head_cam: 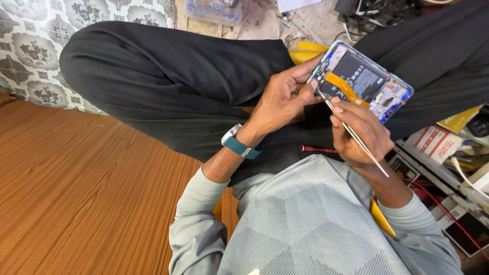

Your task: The person sits cross-legged on the floor and uses a metal prying tool to carefully separate the screen assembly from the phone's frame. They work along the edges of the device to detach the display, then lift the screen away from the body.

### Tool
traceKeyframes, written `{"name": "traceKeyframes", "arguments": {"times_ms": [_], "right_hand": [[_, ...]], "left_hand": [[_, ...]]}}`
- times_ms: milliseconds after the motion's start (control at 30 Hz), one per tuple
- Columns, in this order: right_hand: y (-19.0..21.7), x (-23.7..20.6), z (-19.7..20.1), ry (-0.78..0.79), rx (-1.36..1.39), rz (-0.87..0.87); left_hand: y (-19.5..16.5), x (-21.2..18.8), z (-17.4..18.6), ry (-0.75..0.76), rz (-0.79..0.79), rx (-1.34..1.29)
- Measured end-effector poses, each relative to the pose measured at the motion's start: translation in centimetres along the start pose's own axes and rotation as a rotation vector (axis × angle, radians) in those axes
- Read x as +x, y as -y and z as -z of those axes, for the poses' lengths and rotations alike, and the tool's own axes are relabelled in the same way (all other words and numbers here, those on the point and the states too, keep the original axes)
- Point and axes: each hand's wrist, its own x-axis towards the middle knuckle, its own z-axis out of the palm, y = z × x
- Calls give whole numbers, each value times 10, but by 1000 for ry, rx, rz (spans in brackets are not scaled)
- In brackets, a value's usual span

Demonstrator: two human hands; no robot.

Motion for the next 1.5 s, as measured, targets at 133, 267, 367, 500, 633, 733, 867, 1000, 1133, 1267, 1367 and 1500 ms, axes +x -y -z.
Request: {"name": "traceKeyframes", "arguments": {"times_ms": [133,267,367,500,633,733,867,1000,1133,1267,1367,1500], "right_hand": [[4,-3,-1,-51,8,-15],[7,-3,-7,-70,-49,-6],[7,-2,-6,-72,-80,-21],[9,-2,-1,-6,-74,-44],[9,-1,-2,-36,-59,27],[11,1,-3,-43,-53,10],[15,2,0,-19,-24,9],[13,1,0,-11,-59,-17],[7,-3,2,-14,-1,-20],[-3,-6,2,-23,60,19],[-7,-9,0,-23,97,2],[-9,-14,0,-23,100,-50]], "left_hand": [[3,1,1,-3,10,-110],[4,1,0,-56,3,-127],[4,0,-2,-15,-44,-119],[2,-1,-3,13,-32,-103],[0,0,-3,1,-13,-96],[-1,0,-3,3,-15,-100],[-1,-2,-3,-16,-12,-57],[-2,-1,-4,-6,-20,-82],[-2,0,-5,-40,29,-154],[-1,0,-3,-62,48,-231],[1,-1,-1,-66,46,-226],[3,-4,2,17,-10,-241]]}}
